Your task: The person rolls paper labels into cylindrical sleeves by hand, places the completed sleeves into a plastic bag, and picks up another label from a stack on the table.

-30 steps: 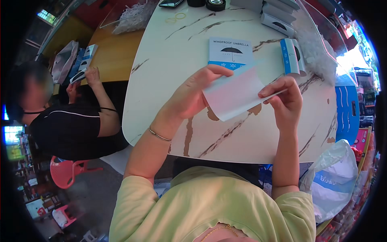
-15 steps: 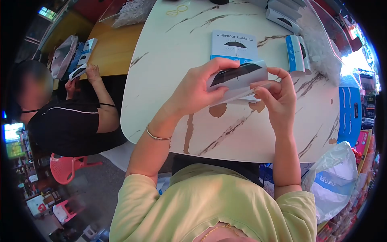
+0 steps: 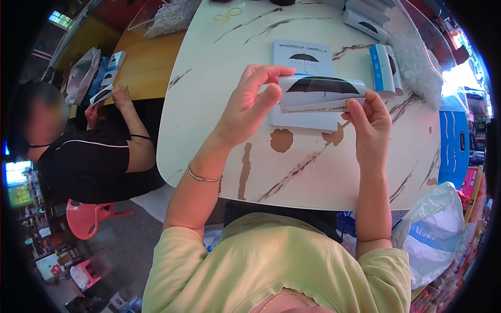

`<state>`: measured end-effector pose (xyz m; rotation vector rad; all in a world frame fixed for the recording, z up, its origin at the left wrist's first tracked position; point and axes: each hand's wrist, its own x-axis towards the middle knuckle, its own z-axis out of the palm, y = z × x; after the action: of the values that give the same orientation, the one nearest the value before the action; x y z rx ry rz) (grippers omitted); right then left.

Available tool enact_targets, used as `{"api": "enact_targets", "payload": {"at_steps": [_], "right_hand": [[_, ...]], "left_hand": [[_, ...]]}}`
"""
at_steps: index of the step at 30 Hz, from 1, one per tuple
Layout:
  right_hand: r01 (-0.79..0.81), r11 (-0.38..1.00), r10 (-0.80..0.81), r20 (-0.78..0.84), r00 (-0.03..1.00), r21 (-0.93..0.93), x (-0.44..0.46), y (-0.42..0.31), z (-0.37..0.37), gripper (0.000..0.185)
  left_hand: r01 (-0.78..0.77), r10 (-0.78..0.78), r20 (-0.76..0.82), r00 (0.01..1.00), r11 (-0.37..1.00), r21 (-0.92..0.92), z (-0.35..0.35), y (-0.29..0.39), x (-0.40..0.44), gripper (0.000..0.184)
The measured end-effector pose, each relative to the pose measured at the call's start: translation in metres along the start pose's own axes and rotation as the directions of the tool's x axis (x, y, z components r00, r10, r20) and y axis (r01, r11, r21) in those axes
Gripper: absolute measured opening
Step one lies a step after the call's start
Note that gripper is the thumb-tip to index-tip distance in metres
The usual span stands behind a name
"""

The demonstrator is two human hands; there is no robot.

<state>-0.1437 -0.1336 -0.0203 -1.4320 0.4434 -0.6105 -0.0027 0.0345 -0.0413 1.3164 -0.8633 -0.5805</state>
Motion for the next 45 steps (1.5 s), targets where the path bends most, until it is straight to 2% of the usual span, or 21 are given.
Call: {"api": "enact_targets", "payload": {"at_steps": [2,6,8,9,11,12,14,15,17,20,24,32,45], "right_hand": [[0.008,1.000,-0.008,-0.012,1.000,0.021,0.000,0.001,-0.002,0.022],[0.039,0.997,-0.038,-0.015,0.999,0.070,0.001,0.004,-0.006,0.021],[0.043,0.996,-0.042,-0.016,0.999,0.072,0.000,0.004,-0.005,0.021],[0.049,0.996,-0.048,-0.017,0.999,0.073,0.000,0.003,-0.004,0.021],[0.062,0.996,-0.062,-0.011,0.998,0.067,-0.001,0.004,-0.005,0.022],[0.077,0.995,-0.077,-0.006,0.997,0.061,-0.001,0.004,-0.005,0.023],[0.088,0.995,-0.088,-0.002,0.996,0.057,0.000,0.005,-0.005,0.024],[0.099,0.994,-0.099,-0.002,0.995,0.052,0.000,0.005,-0.005,0.026],[0.113,0.992,-0.114,0.006,0.994,0.049,0.000,0.005,-0.006,0.026],[0.141,0.990,-0.141,0.006,0.990,-0.002,0.001,0.004,-0.006,0.028],[0.156,0.983,-0.156,0.008,0.988,-0.101,0.000,0.002,-0.007,0.027],[0.135,0.988,-0.136,-0.006,0.991,-0.076,0.000,0.002,-0.005,0.026],[0.137,0.989,-0.137,0.002,0.991,-0.063,-0.001,0.004,-0.006,0.025]], "left_hand": [[-0.110,0.115,-0.040,0.993,0.988,0.110,0.004,0.005,0.002,0.042],[-0.127,0.133,-0.023,0.991,0.979,0.161,0.005,0.010,0.000,0.051],[-0.112,0.137,-0.057,0.989,0.940,0.321,0.003,0.008,-0.001,0.056],[-0.111,0.137,-0.058,0.989,0.940,0.323,0.003,0.008,-0.001,0.056],[-0.004,0.014,-0.065,0.998,0.989,0.148,0.004,0.008,-0.002,0.055],[-0.003,0.014,-0.068,0.998,0.989,0.148,0.006,0.008,-0.002,0.055],[0.015,-0.019,-0.056,0.998,0.998,-0.068,0.008,0.009,-0.002,0.055],[0.015,-0.019,-0.059,0.998,0.998,-0.067,0.009,0.009,-0.002,0.055],[0.049,-0.060,-0.038,0.997,0.967,-0.249,0.011,0.010,-0.002,0.057],[0.053,-0.072,-0.039,0.997,0.934,-0.353,0.014,0.012,-0.001,0.057],[0.039,-0.056,-0.042,0.998,0.941,-0.336,0.015,0.010,-0.001,0.055],[-0.007,-0.010,-0.060,0.998,0.959,-0.283,0.015,0.011,-0.002,0.039],[-0.022,-0.003,-0.096,0.995,0.964,-0.265,0.016,0.007,-0.002,0.036]]}}
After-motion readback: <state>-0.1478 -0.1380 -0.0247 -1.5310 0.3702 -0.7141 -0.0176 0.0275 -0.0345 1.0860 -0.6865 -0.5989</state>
